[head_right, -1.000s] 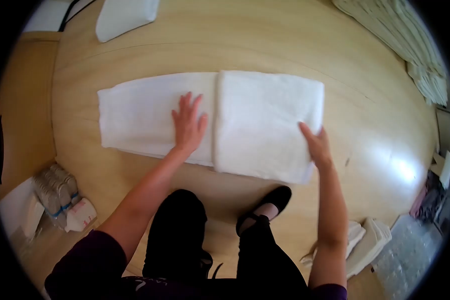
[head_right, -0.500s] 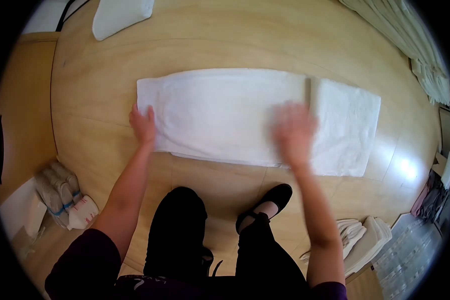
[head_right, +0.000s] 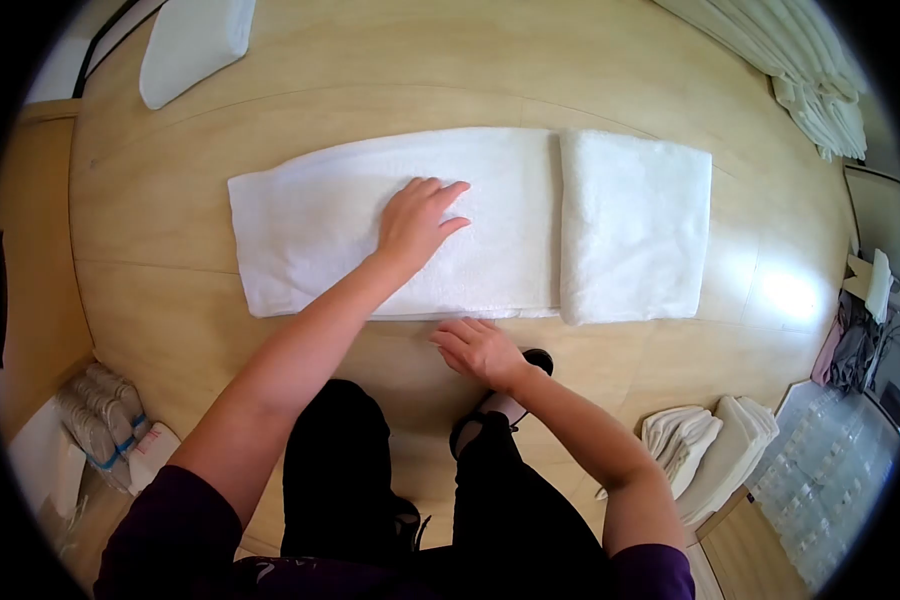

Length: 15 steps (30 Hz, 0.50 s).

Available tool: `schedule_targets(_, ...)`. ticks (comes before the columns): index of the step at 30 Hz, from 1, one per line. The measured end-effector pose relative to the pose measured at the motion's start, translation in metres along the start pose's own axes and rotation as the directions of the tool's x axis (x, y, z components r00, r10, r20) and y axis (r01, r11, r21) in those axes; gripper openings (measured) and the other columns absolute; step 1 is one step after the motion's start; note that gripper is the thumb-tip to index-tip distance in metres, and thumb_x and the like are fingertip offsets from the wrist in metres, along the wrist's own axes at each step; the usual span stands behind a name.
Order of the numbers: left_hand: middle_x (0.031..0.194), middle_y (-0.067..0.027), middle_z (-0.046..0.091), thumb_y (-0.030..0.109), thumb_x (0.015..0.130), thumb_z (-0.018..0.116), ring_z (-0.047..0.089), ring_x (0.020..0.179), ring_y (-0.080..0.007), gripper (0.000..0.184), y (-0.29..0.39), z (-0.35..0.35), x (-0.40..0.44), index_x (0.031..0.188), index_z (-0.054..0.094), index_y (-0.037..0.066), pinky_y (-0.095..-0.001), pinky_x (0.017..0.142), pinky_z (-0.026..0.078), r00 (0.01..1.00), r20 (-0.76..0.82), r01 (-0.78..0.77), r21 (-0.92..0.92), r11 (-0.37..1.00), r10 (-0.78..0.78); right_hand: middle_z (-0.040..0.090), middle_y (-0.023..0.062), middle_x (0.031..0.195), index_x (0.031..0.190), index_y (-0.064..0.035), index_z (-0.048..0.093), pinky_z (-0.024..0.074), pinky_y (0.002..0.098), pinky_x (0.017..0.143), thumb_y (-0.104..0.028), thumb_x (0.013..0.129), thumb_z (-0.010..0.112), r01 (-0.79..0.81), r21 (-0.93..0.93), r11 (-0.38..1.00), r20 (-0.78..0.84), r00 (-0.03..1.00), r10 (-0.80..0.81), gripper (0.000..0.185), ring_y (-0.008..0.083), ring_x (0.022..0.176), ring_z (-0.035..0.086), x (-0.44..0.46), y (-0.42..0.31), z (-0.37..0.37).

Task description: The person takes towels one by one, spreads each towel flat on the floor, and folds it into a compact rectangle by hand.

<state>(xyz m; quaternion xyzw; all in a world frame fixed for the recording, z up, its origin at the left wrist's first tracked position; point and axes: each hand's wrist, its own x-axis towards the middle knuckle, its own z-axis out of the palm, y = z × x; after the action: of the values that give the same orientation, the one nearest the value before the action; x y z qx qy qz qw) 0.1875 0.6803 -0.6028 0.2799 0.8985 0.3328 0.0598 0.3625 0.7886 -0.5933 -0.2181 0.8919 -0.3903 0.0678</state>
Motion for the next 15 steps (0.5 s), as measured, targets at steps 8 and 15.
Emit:
schedule_targets(8,0.072,-0.0051,0.059,0.015,0.069,0.07,0.056,0.074,-0.0219,0.011,-0.005,0.017,0.001,0.075,0.063,0.009,-0.0332,0.065,0.043,0.991,0.132,-0.034,0.033,0.999,0.03,0.058,0.0088,0.089,0.099,-0.0081,0.057,0.0469,0.0353,0.07,-0.004,0.077,0.058,-0.179,0.122,0.976,-0.123,0.973,0.194,0.023,0.0264,0.079,0.057,-0.017,0.009,-0.015)
schedule_targets(15,0.074,-0.0023,0.062,0.013,0.077,0.068,0.052,0.063,-0.0093,0.012,-0.082,-0.098,-0.1,0.081,0.064,0.003,-0.0229,0.06,0.044,0.792,-0.067,0.552,-0.342,0.76,-0.606,0.058,0.0117,0.086,0.102,-0.0044,0.056,0.0479,0.0316,0.067,0.002,0.08,0.052,-0.395,0.321,0.861,-0.133,0.881,0.453,0.023,0.0258,0.077,0.058,-0.014,0.019,-0.03)
